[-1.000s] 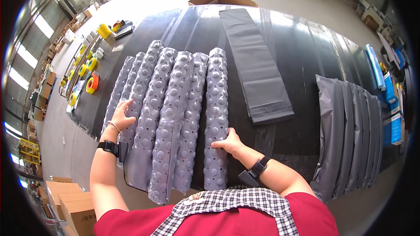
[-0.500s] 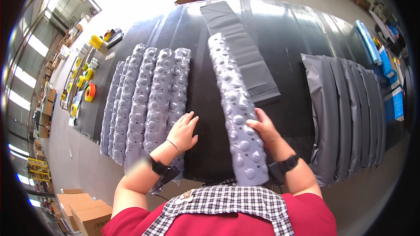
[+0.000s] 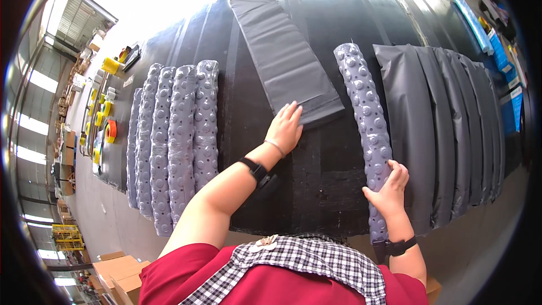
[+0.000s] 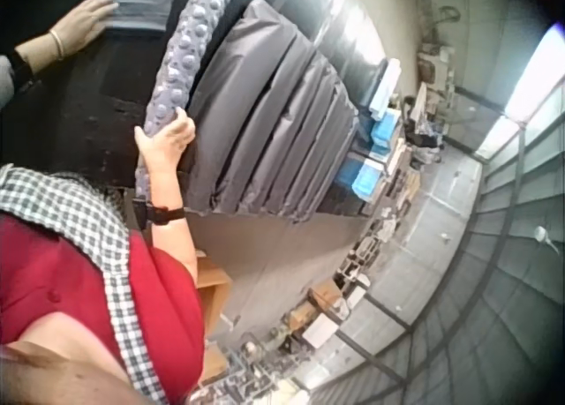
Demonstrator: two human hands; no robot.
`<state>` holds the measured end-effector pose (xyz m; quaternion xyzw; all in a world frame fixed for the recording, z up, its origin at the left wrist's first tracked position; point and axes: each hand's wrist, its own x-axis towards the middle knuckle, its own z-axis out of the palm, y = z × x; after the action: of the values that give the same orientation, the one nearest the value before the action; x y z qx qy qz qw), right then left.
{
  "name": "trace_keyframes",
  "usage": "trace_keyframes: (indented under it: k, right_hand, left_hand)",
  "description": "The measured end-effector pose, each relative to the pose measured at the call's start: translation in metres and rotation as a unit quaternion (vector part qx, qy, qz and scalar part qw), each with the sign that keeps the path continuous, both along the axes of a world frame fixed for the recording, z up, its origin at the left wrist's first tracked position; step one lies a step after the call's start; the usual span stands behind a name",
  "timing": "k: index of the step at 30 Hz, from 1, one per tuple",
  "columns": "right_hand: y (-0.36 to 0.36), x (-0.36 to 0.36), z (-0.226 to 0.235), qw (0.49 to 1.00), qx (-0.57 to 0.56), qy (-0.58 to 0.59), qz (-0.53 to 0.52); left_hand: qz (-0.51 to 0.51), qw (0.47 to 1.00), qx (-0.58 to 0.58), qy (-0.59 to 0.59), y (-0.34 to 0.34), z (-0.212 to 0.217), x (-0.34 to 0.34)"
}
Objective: Using a heat-sealing machine and manual bagging to package long cylindrical rubber or plastic products.
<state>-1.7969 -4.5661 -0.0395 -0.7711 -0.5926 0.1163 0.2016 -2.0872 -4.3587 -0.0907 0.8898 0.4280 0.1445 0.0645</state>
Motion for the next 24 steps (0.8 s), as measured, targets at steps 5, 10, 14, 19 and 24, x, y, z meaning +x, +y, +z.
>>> trace_keyframes:
  k: [5,10,14,19,24]
  right_hand:
    - [0.028,0.014,-0.003,0.981,-0.067,0.177,-0.039]
    - [0.039,0.019,-0.002,0.976,-0.131,0.163,-0.062]
    - [0.04,0.018,-0.007,0.979,-0.119,0.154,-0.061]
    - [0.046,0.029,-0.005,0.966,-0.146,0.209,-0.048]
    - [0.046,0.053,-0.018,0.901,-0.115,0.414,-0.052]
  left_hand:
    - [0.087,0.993,-0.033,0.069,0.043,-0.019,0.007]
    - [0.066,0.996,0.013,0.051,0.049,-0.011,0.0]
    - [0.058,0.998,0.023,0.004,0.056,-0.008,0.001]
    - [0.047,0.991,0.098,0.079,0.067,-0.021,-0.002]
    - [0.012,0.993,0.113,0.017,0.071,-0.018,0.003]
